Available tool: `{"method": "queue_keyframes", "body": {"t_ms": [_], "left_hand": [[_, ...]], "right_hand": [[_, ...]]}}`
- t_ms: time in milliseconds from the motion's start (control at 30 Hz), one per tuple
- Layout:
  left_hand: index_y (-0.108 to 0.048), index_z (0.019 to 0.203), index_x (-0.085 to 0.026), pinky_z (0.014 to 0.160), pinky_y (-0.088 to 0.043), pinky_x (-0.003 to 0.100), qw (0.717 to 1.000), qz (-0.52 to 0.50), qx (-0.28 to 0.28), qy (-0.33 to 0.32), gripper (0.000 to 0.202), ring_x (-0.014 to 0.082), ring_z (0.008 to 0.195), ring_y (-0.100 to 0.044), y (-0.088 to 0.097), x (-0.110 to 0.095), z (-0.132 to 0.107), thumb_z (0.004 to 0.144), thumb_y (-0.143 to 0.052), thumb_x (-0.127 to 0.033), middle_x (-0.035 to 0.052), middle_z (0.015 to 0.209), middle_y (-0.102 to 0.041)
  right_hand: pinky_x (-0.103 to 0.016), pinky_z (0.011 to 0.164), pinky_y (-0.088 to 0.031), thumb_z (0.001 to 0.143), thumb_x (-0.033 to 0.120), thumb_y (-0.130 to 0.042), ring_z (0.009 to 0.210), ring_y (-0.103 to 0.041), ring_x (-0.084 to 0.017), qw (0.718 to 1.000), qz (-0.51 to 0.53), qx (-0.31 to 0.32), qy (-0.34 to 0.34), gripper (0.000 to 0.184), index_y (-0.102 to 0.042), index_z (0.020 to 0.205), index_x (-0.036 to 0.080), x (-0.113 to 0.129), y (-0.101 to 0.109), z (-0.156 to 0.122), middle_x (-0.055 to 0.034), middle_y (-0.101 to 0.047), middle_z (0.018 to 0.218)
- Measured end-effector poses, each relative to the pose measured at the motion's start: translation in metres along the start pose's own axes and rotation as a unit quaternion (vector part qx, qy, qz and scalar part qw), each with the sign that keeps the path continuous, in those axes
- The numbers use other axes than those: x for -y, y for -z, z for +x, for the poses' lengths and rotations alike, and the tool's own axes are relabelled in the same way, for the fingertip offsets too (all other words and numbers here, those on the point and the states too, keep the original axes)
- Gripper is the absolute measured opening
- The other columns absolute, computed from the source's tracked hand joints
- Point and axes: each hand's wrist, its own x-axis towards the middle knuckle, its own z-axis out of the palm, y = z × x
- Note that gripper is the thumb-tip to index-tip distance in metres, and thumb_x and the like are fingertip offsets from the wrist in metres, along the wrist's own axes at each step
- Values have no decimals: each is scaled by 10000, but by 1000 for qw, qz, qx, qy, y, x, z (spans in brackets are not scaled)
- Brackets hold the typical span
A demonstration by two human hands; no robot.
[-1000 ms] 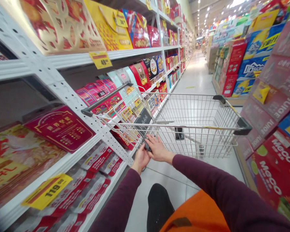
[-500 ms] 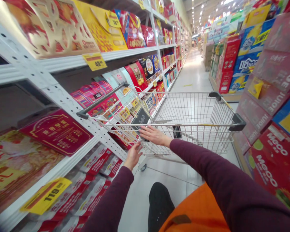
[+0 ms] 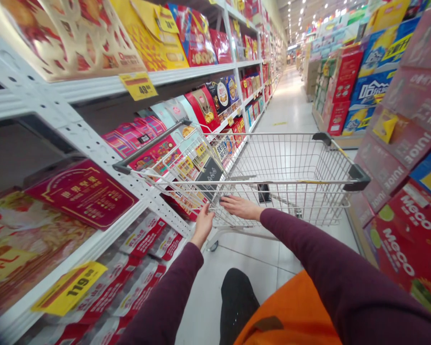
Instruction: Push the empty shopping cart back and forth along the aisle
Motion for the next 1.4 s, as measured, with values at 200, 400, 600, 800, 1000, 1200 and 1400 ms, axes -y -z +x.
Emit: {"method": "queue_keyframes", "body": {"t_ms": [200,400,600,800,1000,1200,1400], "left_hand": [[-618,937,-206,1122,-205,357,996,-92,-16,-11,408,253,1280,-401,-9,-24,-8,583,-587,-5,79,1227,-585],[-610,998,-201,1126,-203,379,999,2,32,-37,431,264,1253,-428,-18,-24,-24,609,-558,-22,92,1220,-580],[-475,1250,-124,1132,-186,416,976,151,22,-154,594,286,1344,-308,-27,-45,-23,662,-520,-54,166,1411,-405],[-303,1389,-144,1128,-74,531,890,350,46,-289,709,266,1414,-132,-43,-73,-21,699,-439,-49,134,1517,-225],[-292,1402,-105,1118,-55,559,833,441,85,-322,707,279,1416,-112,-50,-82,-18,708,-427,-69,156,1518,-194],[-291,1401,-109,1119,-38,557,847,417,64,-324,707,267,1415,-124,-56,-76,-21,707,-413,-49,157,1514,-208],[-436,1307,-123,1150,-52,465,924,225,119,-284,691,246,1401,-192,-75,-62,-38,629,-435,9,145,1491,-288]], "right_hand": [[-430,1127,-273,880,51,-364,1366,-260,-187,998,20,9,-51,435,-490,1287,143,-15,25,2,-80,-472,1378],[-386,1077,-363,856,24,-366,1289,-404,-194,993,41,97,-56,370,-599,1136,92,10,-9,-50,-108,-581,1251],[-437,1108,-303,910,78,-346,1355,-286,-197,995,39,36,-79,386,-524,1248,137,-9,34,-36,-91,-479,1371],[-452,1122,-272,910,68,-333,1359,-277,-193,994,27,18,-100,422,-476,1299,145,-22,49,-42,-87,-489,1363],[-409,1088,-335,851,20,-370,1309,-375,-189,991,43,70,-104,446,-503,1267,112,2,13,-79,-97,-554,1292],[-432,1115,-281,875,37,-374,1353,-293,-187,993,19,13,-114,454,-472,1304,146,-16,53,-77,-88,-482,1369],[-448,1102,-310,894,52,-370,1337,-325,-208,991,13,25,-133,406,-518,1262,140,-15,73,-84,-93,-509,1343]]}}
